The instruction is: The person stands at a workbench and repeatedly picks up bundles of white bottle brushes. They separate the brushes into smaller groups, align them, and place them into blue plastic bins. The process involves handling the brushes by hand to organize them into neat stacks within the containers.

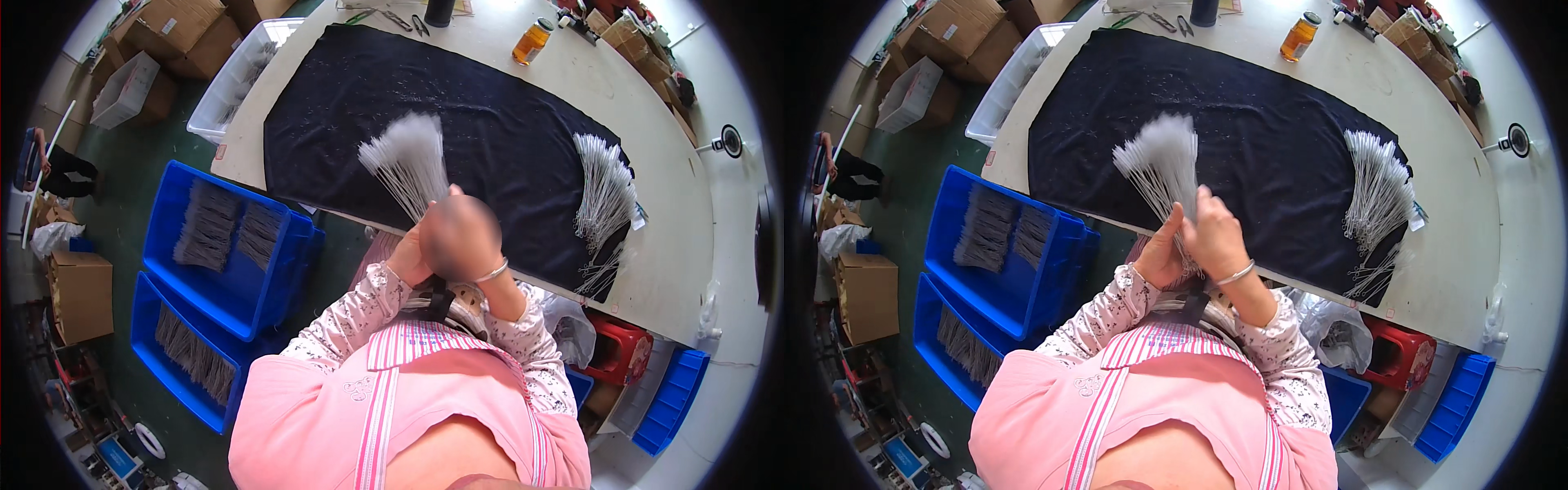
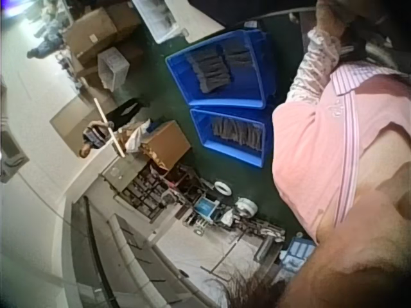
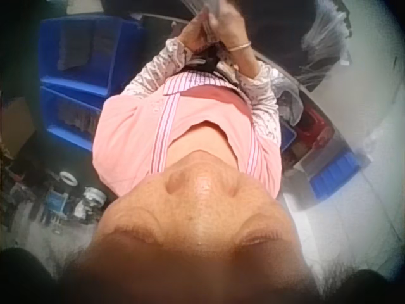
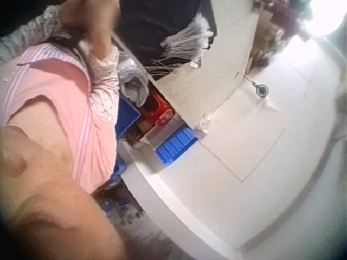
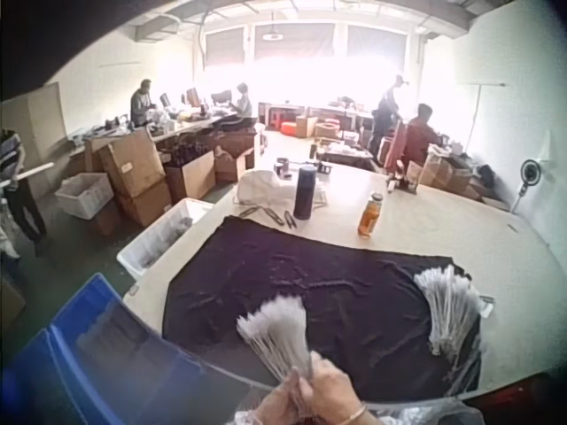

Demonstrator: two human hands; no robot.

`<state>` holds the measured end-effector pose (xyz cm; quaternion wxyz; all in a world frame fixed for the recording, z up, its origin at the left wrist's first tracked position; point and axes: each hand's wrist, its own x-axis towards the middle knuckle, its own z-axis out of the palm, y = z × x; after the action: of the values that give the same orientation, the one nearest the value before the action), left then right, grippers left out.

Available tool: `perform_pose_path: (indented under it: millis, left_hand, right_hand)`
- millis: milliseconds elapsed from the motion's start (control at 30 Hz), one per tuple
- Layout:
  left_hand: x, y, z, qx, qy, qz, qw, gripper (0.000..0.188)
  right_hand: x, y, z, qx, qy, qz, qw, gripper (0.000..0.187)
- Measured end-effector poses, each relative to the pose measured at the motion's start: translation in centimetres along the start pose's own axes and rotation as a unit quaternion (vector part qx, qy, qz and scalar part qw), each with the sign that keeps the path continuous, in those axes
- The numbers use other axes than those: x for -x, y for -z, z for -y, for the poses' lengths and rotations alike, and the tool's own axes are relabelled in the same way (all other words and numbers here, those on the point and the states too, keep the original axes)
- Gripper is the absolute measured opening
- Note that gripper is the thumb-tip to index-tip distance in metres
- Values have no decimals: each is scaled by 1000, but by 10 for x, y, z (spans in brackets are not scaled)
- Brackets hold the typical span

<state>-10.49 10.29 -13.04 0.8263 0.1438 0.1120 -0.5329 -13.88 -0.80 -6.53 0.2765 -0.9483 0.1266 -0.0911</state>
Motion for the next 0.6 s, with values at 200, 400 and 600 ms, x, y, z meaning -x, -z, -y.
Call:
perform_pose_path:
  millis: [200, 400, 600]
  left_hand:
    - [-2, -4, -2, 49, 15, 34, 998, 30]
    - [-3, -28, -12, -54, -50, 55, 996, 39]
    - [2, -99, -27, -623, -642, 74, 440, 44]
  right_hand:
    - [24, 9, 24, 142, 65, -24, 988, 44]
    - [26, 19, 35, 149, 136, -150, 968, 51]
    - [-20, 83, 73, 57, 235, -275, 931, 32]
